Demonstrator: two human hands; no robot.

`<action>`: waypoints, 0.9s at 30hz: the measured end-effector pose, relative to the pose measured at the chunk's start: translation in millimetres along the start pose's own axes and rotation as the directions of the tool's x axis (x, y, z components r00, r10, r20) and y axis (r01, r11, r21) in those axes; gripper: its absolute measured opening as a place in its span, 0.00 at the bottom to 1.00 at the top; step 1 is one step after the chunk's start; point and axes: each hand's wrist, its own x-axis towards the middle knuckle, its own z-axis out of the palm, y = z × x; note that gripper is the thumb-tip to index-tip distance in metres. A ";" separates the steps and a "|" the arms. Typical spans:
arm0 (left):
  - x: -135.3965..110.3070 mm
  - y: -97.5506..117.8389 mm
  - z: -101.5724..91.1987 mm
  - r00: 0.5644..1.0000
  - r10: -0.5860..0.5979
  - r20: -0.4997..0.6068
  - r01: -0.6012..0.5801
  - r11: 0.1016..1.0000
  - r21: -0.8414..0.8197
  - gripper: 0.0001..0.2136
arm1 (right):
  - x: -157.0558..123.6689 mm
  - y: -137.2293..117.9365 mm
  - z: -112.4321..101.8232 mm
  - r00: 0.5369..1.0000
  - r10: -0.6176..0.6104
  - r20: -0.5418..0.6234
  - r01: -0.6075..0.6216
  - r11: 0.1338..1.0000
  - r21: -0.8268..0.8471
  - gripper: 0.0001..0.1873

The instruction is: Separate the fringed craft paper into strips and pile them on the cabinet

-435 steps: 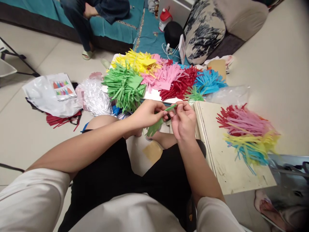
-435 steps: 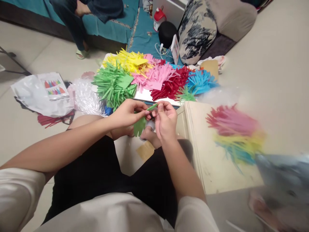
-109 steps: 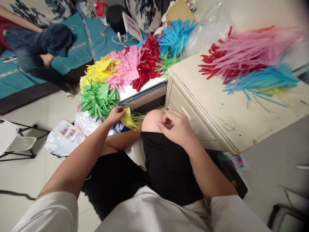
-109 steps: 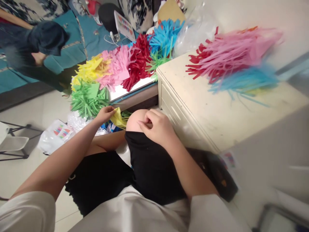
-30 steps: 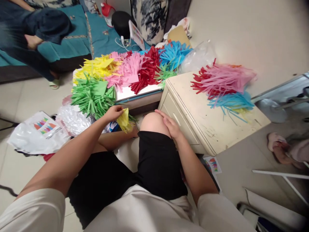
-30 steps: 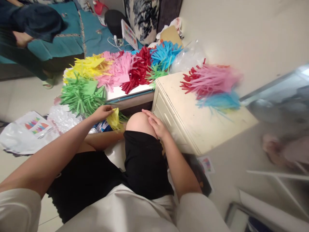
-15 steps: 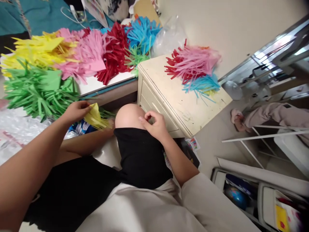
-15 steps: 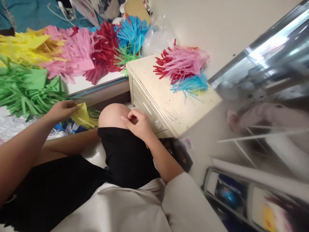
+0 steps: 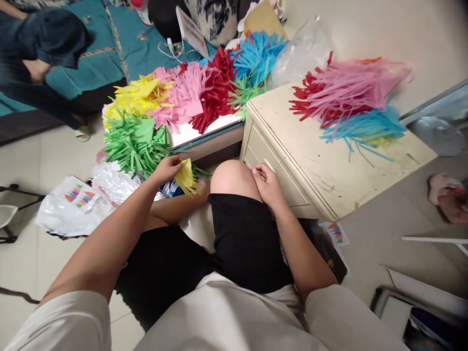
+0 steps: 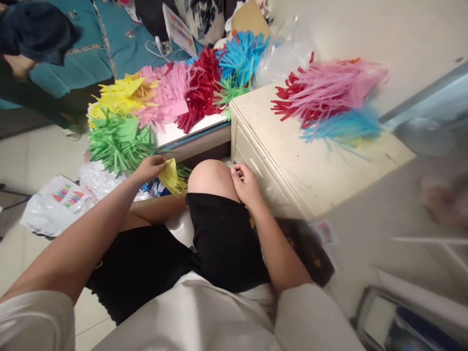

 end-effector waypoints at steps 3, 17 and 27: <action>-1.3 -0.7 2.9 1.000 -0.002 0.006 0.002 1.000 -0.027 0.18 | -0.1 14.4 6.8 0.999 0.031 -0.021 -0.032 0.999 -0.019 0.31; -38.5 97.3 26.4 0.892 0.405 0.200 -0.399 0.914 -0.071 0.30 | 54.5 38.8 55.5 0.872 -0.147 0.467 -0.060 0.915 0.398 0.48; -88.6 139.0 33.0 0.868 0.394 0.303 -0.454 0.877 0.160 0.41 | 30.6 24.3 43.1 0.936 -0.234 0.264 0.148 0.939 0.309 0.50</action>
